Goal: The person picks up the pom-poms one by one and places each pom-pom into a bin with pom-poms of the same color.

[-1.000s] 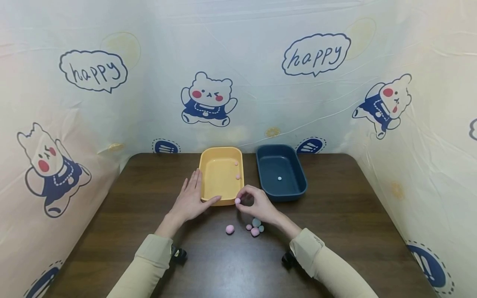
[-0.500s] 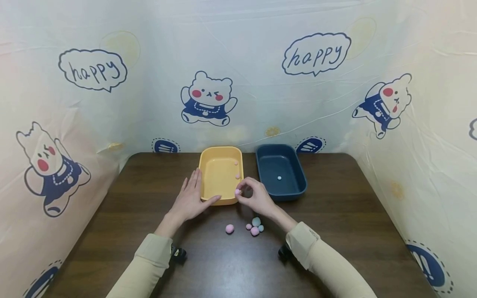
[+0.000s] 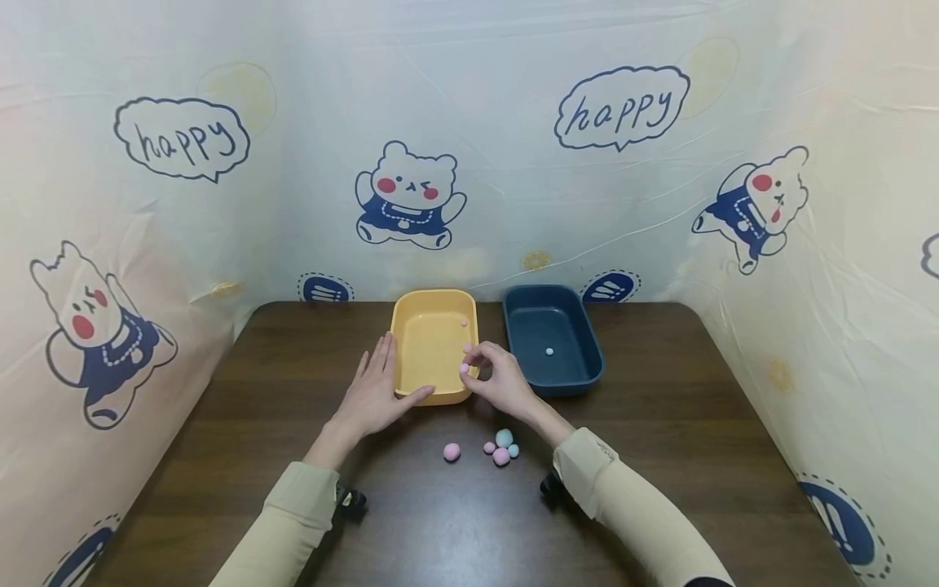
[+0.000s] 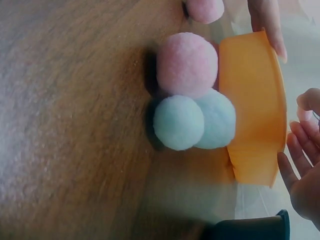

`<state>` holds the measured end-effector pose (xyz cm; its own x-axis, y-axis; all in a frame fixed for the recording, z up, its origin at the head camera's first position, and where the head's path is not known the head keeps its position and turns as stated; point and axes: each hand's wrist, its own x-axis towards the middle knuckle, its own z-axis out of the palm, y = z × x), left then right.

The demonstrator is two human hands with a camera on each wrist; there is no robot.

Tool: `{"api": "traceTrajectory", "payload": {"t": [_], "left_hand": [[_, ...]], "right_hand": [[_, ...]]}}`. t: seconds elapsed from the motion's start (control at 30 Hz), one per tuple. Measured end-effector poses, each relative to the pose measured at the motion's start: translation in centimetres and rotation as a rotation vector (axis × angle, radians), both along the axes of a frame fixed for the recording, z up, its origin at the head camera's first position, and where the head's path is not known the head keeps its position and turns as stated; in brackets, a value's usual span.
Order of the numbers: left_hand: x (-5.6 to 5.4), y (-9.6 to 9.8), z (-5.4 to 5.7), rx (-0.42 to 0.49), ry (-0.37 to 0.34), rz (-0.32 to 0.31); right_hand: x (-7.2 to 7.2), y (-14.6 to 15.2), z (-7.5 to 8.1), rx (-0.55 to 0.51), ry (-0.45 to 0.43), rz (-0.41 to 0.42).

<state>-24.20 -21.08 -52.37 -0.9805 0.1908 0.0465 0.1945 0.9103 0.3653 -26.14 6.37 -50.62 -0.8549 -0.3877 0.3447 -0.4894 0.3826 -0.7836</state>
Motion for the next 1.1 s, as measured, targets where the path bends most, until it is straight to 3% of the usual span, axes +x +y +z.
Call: {"api": "traceTrajectory", "payload": {"t": [1.1], "left_hand": [[0.2, 0.0, 0.1, 0.004, -0.011, 0.007]], "right_hand": [[-2.7, -2.5, -0.8, 0.06, -0.061, -0.068]]}}
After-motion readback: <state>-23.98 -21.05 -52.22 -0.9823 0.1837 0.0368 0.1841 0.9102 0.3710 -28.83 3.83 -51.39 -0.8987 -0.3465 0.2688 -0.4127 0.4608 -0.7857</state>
